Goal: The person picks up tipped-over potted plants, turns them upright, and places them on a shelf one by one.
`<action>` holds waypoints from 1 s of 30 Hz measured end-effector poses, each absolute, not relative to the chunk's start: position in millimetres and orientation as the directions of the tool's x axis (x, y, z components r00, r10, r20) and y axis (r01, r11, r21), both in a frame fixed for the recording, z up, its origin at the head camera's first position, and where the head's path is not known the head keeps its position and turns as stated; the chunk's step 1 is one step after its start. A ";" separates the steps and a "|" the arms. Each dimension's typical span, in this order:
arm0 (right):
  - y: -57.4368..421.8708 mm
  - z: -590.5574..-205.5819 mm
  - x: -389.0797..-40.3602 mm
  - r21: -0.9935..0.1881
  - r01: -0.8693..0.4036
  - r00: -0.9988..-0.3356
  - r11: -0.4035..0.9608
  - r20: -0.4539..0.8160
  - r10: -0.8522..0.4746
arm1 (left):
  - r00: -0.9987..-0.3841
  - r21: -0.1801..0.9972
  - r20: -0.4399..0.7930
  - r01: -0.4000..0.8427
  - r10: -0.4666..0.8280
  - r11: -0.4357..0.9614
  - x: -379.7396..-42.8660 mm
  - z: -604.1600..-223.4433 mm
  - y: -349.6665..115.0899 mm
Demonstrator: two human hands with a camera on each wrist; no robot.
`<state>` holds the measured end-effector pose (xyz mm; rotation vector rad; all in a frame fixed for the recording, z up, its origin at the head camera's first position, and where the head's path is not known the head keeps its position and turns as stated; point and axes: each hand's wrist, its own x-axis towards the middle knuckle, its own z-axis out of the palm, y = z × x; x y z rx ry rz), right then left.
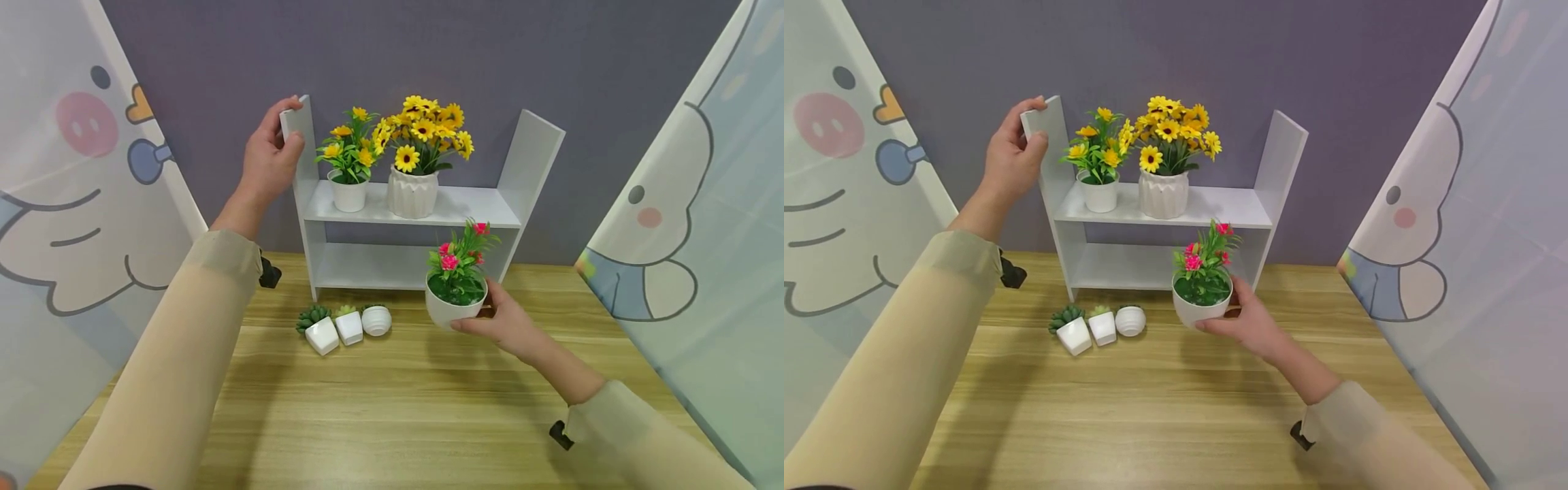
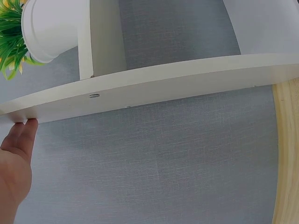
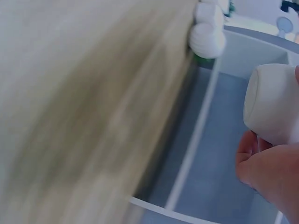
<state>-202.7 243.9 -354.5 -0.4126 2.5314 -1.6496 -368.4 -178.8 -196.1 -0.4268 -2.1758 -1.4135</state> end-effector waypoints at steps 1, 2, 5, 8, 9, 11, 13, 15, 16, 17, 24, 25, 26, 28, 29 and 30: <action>245.4 -348.8 -202.9 -0.905 -0.179 -0.961 0.385 0.077 -0.266 | -0.821 0.751 0.571 0.516 -0.012 0.411 -368.5 -196.0 -178.5; 247.0 -343.6 -203.3 -0.902 -0.185 -0.962 0.389 0.086 -0.259 | -0.820 0.750 0.572 0.518 -0.011 0.411 -368.4 -196.1 -178.2; 251.8 -327.4 -203.6 -0.891 -0.189 -0.968 0.414 0.099 -0.230 | -0.818 0.748 0.575 0.521 -0.010 0.411 -368.6 -196.1 -177.7; 256.4 -310.9 -204.3 -0.882 -0.190 -0.974 0.432 0.113 -0.197 | -0.818 0.749 0.575 0.522 -0.010 0.409 -368.6 -195.8 -177.4; 257.6 -306.0 -205.1 -0.880 -0.190 -0.976 0.435 0.119 -0.184 | -0.819 0.750 0.574 0.520 -0.010 0.409 -368.5 -195.5 -177.3; 259.5 -297.1 -207.3 -0.876 -0.197 -0.977 0.439 0.141 -0.158 | -0.821 0.752 0.571 0.517 -0.013 0.410 -368.1 -195.0 -177.2; 261.0 -289.8 -210.1 -0.870 -0.201 -0.979 0.451 0.161 -0.127 | -0.823 0.754 0.567 0.511 -0.017 0.411 -368.2 -194.7 -177.2; 262.7 -284.2 -214.0 -0.863 -0.201 -0.979 0.462 0.177 -0.095 | -0.822 0.752 0.570 0.513 -0.018 0.414 -367.9 -194.8 -177.4; 263.1 -281.3 -215.9 -0.861 -0.200 -0.980 0.469 0.185 -0.078 | -0.821 0.752 0.571 0.514 -0.017 0.413 -367.9 -195.0 -177.4; 263.5 -278.3 -217.9 -0.857 -0.191 -0.981 0.478 0.184 -0.063 | -0.820 0.750 0.573 0.516 -0.017 0.414 -368.0 -195.2 -177.6; 261.4 -262.0 -231.5 -0.858 -0.136 -0.985 0.496 0.169 0.022 | -0.820 0.750 0.573 0.517 -0.015 0.413 -367.9 -195.0 -177.2; 260.5 -260.9 -233.3 -0.860 -0.132 -0.985 0.493 0.172 0.036 | -0.822 0.752 0.570 0.514 -0.016 0.412 -367.9 -194.8 -177.3; 259.6 -260.2 -235.3 -0.862 -0.131 -0.983 0.489 0.178 0.050 | -0.824 0.755 0.566 0.511 -0.016 0.411 -367.8 -194.7 -177.4; 257.3 -259.5 -239.2 -0.865 -0.130 -0.979 0.485 0.190 0.076 | -0.825 0.754 0.566 0.510 -0.015 0.413 -367.2 -194.6 -177.3; 256.1 -259.4 -241.1 -0.866 -0.127 -0.977 0.483 0.194 0.091 | -0.825 0.754 0.566 0.510 -0.015 0.413 -366.9 -194.7 -177.1; 254.6 -259.3 -243.0 -0.870 -0.127 -0.974 0.476 0.200 0.104 | -0.824 0.754 0.566 0.511 -0.015 0.414 -366.7 -194.7 -177.0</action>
